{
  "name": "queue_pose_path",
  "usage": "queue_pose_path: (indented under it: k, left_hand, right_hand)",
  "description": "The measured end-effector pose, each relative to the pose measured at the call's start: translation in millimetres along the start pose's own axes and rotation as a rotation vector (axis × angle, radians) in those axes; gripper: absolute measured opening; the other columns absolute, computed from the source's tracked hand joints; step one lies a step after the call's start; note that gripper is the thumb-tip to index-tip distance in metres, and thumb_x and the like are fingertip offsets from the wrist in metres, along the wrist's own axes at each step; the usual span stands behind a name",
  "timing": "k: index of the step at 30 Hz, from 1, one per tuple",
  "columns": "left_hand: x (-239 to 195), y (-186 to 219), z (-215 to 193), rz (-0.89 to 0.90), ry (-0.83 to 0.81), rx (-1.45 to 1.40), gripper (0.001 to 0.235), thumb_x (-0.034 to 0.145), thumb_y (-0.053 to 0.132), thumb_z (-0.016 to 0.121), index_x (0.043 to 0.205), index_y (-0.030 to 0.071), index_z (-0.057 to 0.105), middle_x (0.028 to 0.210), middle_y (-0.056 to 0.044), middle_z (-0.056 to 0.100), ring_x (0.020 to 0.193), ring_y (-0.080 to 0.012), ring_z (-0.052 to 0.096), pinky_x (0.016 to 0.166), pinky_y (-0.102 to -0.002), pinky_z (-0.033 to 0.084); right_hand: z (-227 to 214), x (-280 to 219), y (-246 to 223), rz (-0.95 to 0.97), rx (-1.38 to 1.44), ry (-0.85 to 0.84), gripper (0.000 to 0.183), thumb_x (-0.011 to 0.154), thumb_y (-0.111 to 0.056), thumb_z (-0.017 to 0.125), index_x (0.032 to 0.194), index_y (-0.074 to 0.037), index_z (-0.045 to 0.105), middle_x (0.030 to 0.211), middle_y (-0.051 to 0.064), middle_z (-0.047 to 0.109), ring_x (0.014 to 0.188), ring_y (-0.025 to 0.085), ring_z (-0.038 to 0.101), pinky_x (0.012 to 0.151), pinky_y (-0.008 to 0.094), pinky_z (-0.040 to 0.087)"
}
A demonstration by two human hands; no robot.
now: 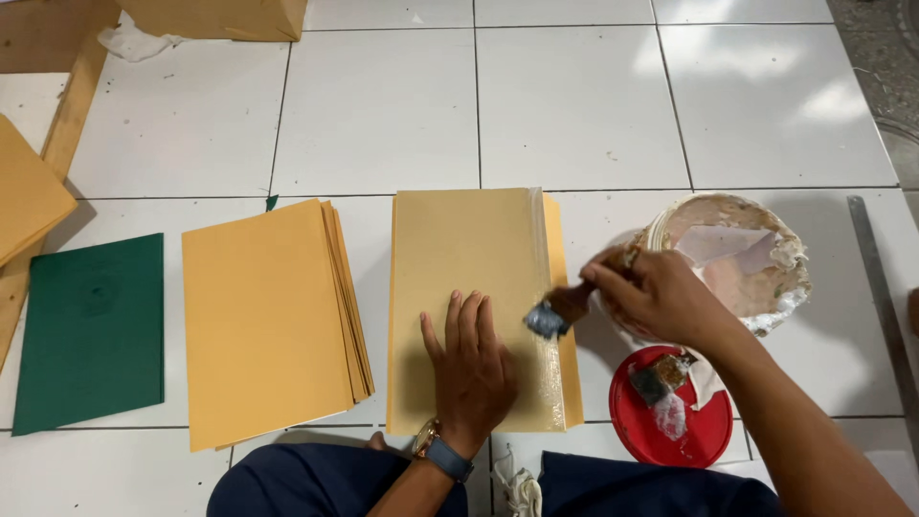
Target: The person sits on the floor and applies glue to the spine of a book using a brush. They then wipe the excess glue with a cloth and place a cover sheet onto the glued spine, pressing it down to adhere.
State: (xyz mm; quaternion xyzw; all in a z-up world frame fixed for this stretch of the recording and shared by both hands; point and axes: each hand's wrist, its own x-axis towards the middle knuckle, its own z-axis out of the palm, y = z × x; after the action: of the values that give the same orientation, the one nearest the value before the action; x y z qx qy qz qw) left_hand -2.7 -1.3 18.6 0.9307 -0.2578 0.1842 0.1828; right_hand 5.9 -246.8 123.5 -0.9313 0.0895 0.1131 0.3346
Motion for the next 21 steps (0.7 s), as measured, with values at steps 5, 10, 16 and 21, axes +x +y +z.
queue_pose_path:
  k: [5,10,16,21]
  left_hand:
    - [-1,0,0,-0.006,-0.049,-0.006,0.057,0.091,0.017,0.047,0.145,0.000,0.048,0.151,-0.015,0.051,0.149,-0.0368,0.040,0.119,-0.069,0.023]
    - [-1,0,2,-0.003,-0.022,-0.008,0.057,0.090,0.015,0.050,0.145,-0.001,0.048,0.151,-0.016,0.051,0.149,-0.0369,0.040,0.119,-0.069,0.024]
    - [4,-1,-2,0.004,0.006,-0.033,0.054,0.093,0.015,0.045,0.144,-0.002,0.050,0.150,-0.018,0.053,0.147,-0.0369,0.042,0.118,-0.070,0.024]
    - [5,2,-4,0.001,0.019,0.076,0.055,0.084,0.013,0.048,0.138,0.001,0.056,0.142,-0.015,0.059,0.142,-0.0354,0.050,0.113,-0.069,0.033]
  right_hand:
    - [-10,49,-19,0.032,0.042,0.155,0.034,0.105,-0.033,0.056,0.121,-0.009,0.074,0.078,0.010,0.077,0.062,0.018,0.070,0.059,0.030,0.057]
    - [0,87,-5,-0.131,0.014,0.347,0.034,0.108,-0.035,0.054,0.111,-0.009,0.076,0.075,0.007,0.073,0.065,0.020,0.067,0.070,0.035,0.050]
    - [26,78,10,-0.346,-0.019,0.543,0.029,0.109,-0.026,0.057,0.112,-0.005,0.076,0.101,0.011,0.077,0.079,0.024,0.069,0.071,0.037,0.053]
    - [49,12,32,-0.266,-0.085,0.294,0.029,0.107,-0.026,0.053,0.123,-0.009,0.071,0.088,0.012,0.075,0.054,0.020,0.068,0.037,0.027,0.055]
